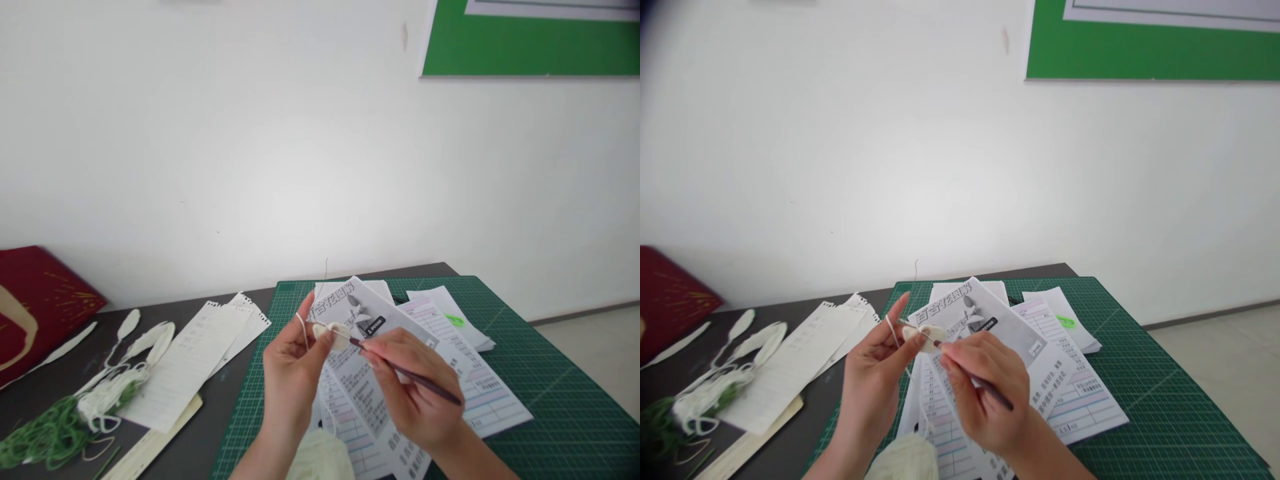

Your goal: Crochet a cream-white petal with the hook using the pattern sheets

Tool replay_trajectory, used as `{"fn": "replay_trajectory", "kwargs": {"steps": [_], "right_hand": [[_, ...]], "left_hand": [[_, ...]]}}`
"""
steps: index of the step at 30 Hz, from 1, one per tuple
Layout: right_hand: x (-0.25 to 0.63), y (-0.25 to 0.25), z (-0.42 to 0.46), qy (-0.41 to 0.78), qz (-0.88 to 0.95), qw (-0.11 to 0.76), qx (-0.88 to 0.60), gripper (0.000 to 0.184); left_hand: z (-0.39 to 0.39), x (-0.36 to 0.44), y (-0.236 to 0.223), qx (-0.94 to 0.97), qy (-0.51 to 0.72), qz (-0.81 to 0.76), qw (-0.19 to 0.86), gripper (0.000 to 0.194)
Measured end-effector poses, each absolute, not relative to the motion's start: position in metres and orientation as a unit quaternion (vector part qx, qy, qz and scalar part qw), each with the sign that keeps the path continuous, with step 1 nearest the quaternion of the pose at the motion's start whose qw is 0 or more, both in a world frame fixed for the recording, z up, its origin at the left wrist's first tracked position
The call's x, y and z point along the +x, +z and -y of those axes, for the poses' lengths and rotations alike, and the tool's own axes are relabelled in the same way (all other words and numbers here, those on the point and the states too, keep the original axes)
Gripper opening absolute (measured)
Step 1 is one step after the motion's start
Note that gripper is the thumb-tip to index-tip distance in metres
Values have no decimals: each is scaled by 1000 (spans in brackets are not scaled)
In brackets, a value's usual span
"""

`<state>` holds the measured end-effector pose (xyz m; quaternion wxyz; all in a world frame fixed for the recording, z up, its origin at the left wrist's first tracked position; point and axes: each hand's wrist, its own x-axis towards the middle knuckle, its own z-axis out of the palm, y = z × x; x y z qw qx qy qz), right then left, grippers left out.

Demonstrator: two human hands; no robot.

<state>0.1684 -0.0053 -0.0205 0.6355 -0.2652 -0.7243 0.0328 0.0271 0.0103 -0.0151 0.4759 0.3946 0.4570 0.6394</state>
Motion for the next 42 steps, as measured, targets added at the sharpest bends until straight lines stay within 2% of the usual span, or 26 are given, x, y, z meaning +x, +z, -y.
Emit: {"fn": "replay_trajectory", "kwargs": {"steps": [2,3,6,7,10,15,16,21,23,28,35,40,42], "right_hand": [[167,-25,4,-32,765,604,-222,24],[166,-28,4,-69,784,582,-205,23],[165,-36,6,-156,806,533,-203,20],[164,-37,7,-172,806,524,-214,18],[164,-37,11,-202,804,511,-227,16],[165,-33,15,-193,807,511,-226,17],[164,-32,15,-182,802,523,-224,18],[160,-24,10,-58,755,610,-234,21],[159,-22,8,-53,754,615,-226,22],[161,-28,8,-135,780,578,-197,22],[174,-32,3,-170,815,521,-187,19],[175,-29,-2,-148,819,528,-169,20],[173,-28,-3,-105,811,551,-165,18]], "left_hand": [[-12,28,-15,368,651,-446,492,50],[-12,28,-16,373,653,-451,481,45],[-11,28,-20,432,647,-490,393,11],[-11,27,-22,454,643,-501,359,7],[-9,26,-27,496,638,-517,283,18],[-8,24,-35,508,648,-512,245,6],[-8,24,-35,507,649,-512,244,9],[-4,30,-33,481,649,-518,281,46],[-3,31,-32,474,653,-516,288,46],[-1,29,-36,493,663,-495,269,46],[-10,20,-23,486,628,-452,408,44],[-13,17,-16,436,635,-428,473,38],[-14,16,-13,414,629,-418,509,44]]}}
